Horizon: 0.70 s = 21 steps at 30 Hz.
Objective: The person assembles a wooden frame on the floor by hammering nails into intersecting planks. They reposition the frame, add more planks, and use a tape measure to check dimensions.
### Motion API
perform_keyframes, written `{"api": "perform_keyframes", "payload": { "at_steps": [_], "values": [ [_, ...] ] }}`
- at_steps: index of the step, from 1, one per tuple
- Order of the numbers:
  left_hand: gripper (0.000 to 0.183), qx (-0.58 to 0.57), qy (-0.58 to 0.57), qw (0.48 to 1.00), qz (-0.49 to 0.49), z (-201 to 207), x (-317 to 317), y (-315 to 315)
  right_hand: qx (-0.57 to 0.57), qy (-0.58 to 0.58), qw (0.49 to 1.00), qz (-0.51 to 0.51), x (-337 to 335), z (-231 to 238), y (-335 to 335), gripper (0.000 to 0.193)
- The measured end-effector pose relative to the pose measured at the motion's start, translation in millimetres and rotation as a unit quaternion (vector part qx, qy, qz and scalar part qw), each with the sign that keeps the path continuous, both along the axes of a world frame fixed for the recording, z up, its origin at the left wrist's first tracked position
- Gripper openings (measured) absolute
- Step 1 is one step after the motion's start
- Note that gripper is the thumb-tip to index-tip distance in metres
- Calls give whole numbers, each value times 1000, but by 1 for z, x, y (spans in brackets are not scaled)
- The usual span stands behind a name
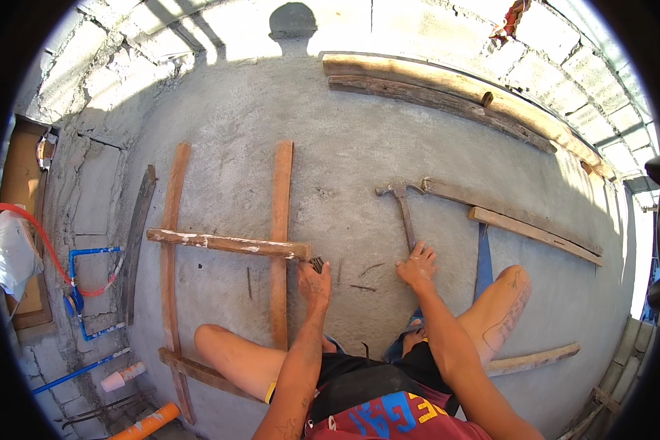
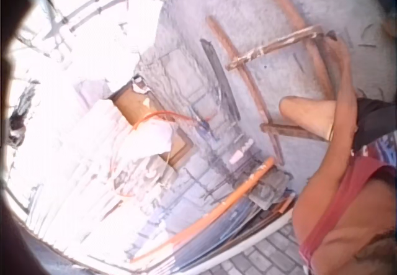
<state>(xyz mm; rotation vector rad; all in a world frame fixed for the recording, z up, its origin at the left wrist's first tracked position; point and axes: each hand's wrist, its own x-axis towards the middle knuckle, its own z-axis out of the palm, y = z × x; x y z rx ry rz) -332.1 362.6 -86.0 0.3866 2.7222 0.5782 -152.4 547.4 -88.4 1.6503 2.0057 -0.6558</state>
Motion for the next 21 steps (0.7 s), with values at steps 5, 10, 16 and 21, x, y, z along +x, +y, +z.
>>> {"api": "perform_keyframes", "payload": {
  "at_steps": [5,10,16,21],
  "values": [
    [43,133,-67,971,187,-20,15,-14,-9,29,999,19,6,3,6,95],
    [29,99,-80,973,192,-4,7,-50,2,34,999,15,6,0,4,91],
    [25,106,113,926,-343,-7,-11,-10,16,48,999,1,7,-4,11,91],
    [35,8,14,962,-271,8,-20,-29,22,60,998,-11,13,-6,22,87]
  ]
}}
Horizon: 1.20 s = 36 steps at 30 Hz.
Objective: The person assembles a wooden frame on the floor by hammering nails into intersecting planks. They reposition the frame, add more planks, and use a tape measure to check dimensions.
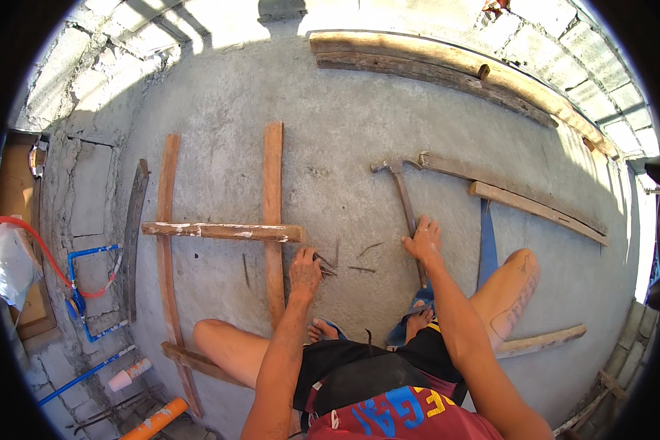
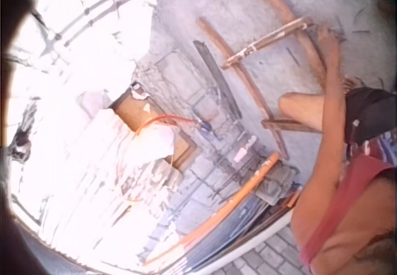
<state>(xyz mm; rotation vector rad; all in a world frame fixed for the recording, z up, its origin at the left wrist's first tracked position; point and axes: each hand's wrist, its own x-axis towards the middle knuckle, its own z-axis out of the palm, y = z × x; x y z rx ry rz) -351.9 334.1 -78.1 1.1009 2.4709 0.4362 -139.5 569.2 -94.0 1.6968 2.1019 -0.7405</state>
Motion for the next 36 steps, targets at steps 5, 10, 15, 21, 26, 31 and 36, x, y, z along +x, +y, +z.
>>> {"api": "perform_keyframes", "payload": {
  "at_steps": [5,10,15,21,26,31,36],
  "values": [
    [29,29,-111,969,219,30,-4,-47,-11,-7,1000,-15,-5,-2,5,83],
    [29,36,26,999,-21,27,1,-39,-19,-19,999,-33,-12,-1,14,84],
    [27,160,46,960,-226,-14,72,14,-10,-14,999,-33,-14,1,21,90],
    [27,139,66,950,-270,-46,95,7,0,40,999,-15,-5,8,18,85],
    [31,117,-192,968,108,-22,89,-4,-14,40,999,-28,-8,14,17,80],
    [52,225,-492,743,395,-3,55,76,-15,18,999,-27,-15,15,20,85],
    [47,214,-399,755,475,8,53,89,-16,30,999,-21,-9,13,21,87]
  ]
}}
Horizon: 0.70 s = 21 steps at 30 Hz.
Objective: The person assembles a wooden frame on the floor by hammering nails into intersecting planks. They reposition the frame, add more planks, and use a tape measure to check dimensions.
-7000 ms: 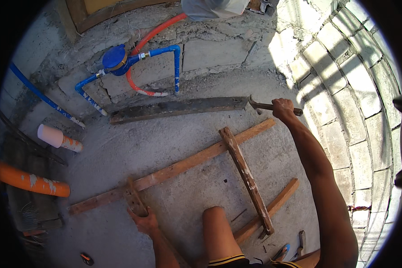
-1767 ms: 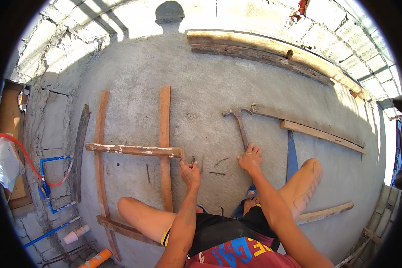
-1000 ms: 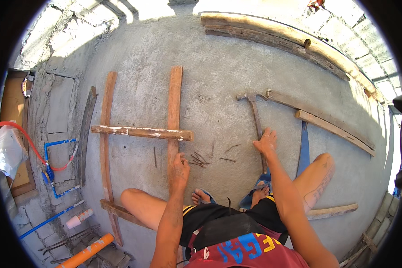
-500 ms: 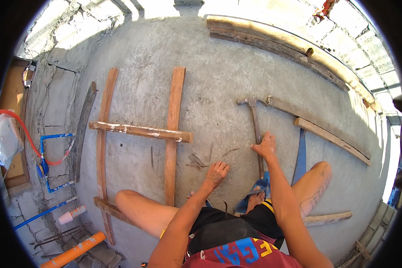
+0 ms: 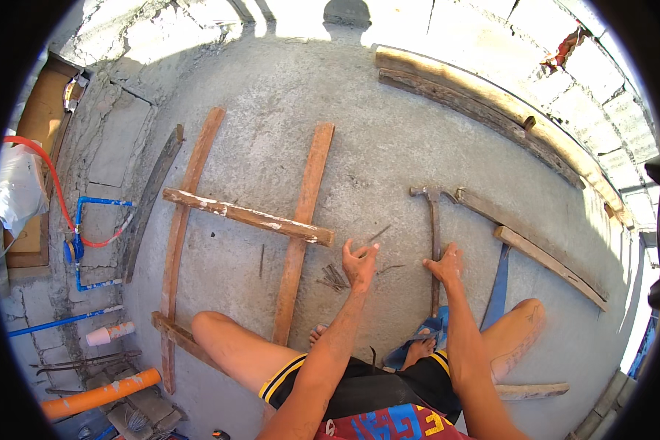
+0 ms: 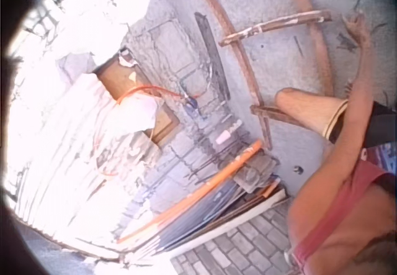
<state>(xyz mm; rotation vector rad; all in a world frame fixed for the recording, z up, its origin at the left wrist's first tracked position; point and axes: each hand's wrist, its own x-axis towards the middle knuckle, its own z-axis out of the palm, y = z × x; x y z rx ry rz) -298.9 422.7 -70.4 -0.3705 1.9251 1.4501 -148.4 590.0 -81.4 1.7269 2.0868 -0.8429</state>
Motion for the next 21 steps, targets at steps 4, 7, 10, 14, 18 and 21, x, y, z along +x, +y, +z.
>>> {"api": "perform_keyframes", "payload": {
  "at_steps": [4,7,10,14,18,21],
  "values": [
    [27,-198,261,918,-222,-8,3,-51,8,14,1000,0,5,-5,-1,82],
    [18,-128,360,894,-234,-26,-7,-55,22,26,999,14,7,-10,-1,77],
    [17,-115,484,818,-288,-42,-20,-34,24,71,997,37,10,-11,2,68],
    [15,-120,471,819,-306,-49,-34,-14,-209,283,928,-119,8,0,13,46],
    [15,-57,478,816,-321,-57,-39,-13,-477,482,660,-322,-7,22,22,25],
    [17,-35,512,791,-333,-64,-39,-17,-458,444,686,-351,-19,40,24,20]
  ]
}}
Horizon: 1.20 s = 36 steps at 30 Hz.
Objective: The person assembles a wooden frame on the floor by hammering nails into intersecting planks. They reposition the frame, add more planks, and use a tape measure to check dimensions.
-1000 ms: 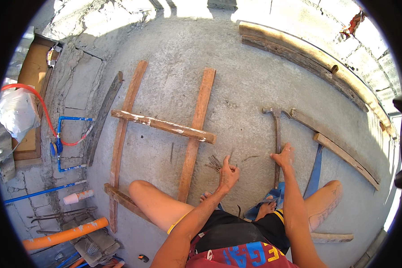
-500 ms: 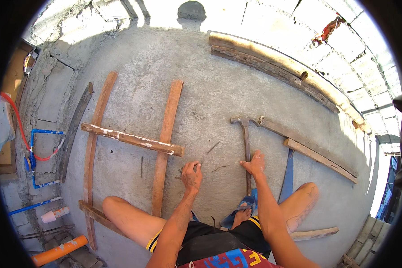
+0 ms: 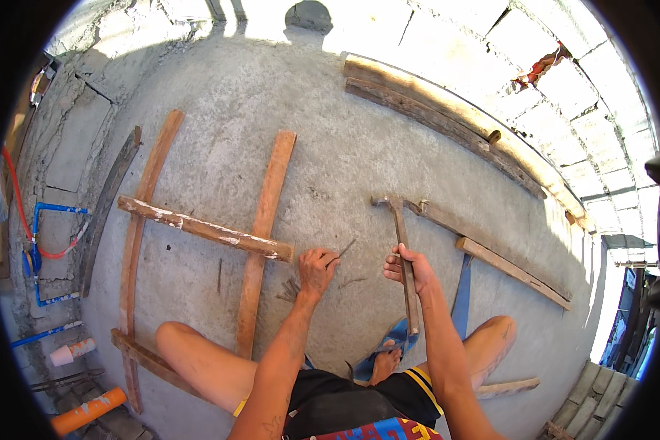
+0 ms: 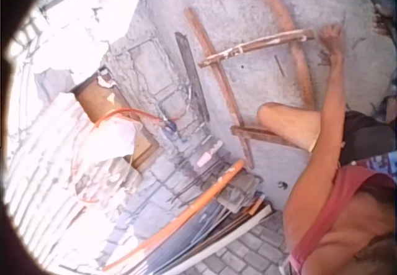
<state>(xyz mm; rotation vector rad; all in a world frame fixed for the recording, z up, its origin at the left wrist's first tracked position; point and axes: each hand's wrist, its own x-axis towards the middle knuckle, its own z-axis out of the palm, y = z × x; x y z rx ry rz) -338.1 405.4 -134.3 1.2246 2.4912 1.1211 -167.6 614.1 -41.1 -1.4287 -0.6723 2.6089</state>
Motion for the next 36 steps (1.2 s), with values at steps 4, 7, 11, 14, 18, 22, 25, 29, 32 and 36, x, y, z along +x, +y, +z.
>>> {"api": "perform_keyframes", "payload": {
  "at_steps": [4,7,11,14,18,22,25,29,32,36],
  "values": [
    [14,-65,-4,998,-16,-3,-1,4,67,-44,994,76,-4,20,-9,21],
    [13,4,-14,1000,18,-2,-3,23,323,-125,927,146,-1,29,-32,30],
    [14,10,-50,991,121,-3,-9,61,448,-207,861,125,6,37,-66,43],
    [16,-28,-83,984,158,-2,-12,75,553,-144,816,88,10,36,-82,44],
    [24,-71,-136,971,184,3,-15,80,668,-155,719,116,9,19,-85,40],
    [44,-69,-171,961,208,3,-17,83,665,-204,686,212,-2,-10,-82,35],
    [58,-56,-181,958,216,-2,-16,82,649,-254,667,261,-2,-25,-81,31],
    [63,-31,-154,962,221,-9,-12,79,636,-199,730,153,9,-30,-78,30],
    [67,-16,-155,963,219,-9,-11,79,649,-174,726,149,12,-30,-72,29],
    [74,-28,-125,963,237,-5,-13,84,704,-190,656,197,5,-31,-65,26]
  ]
}}
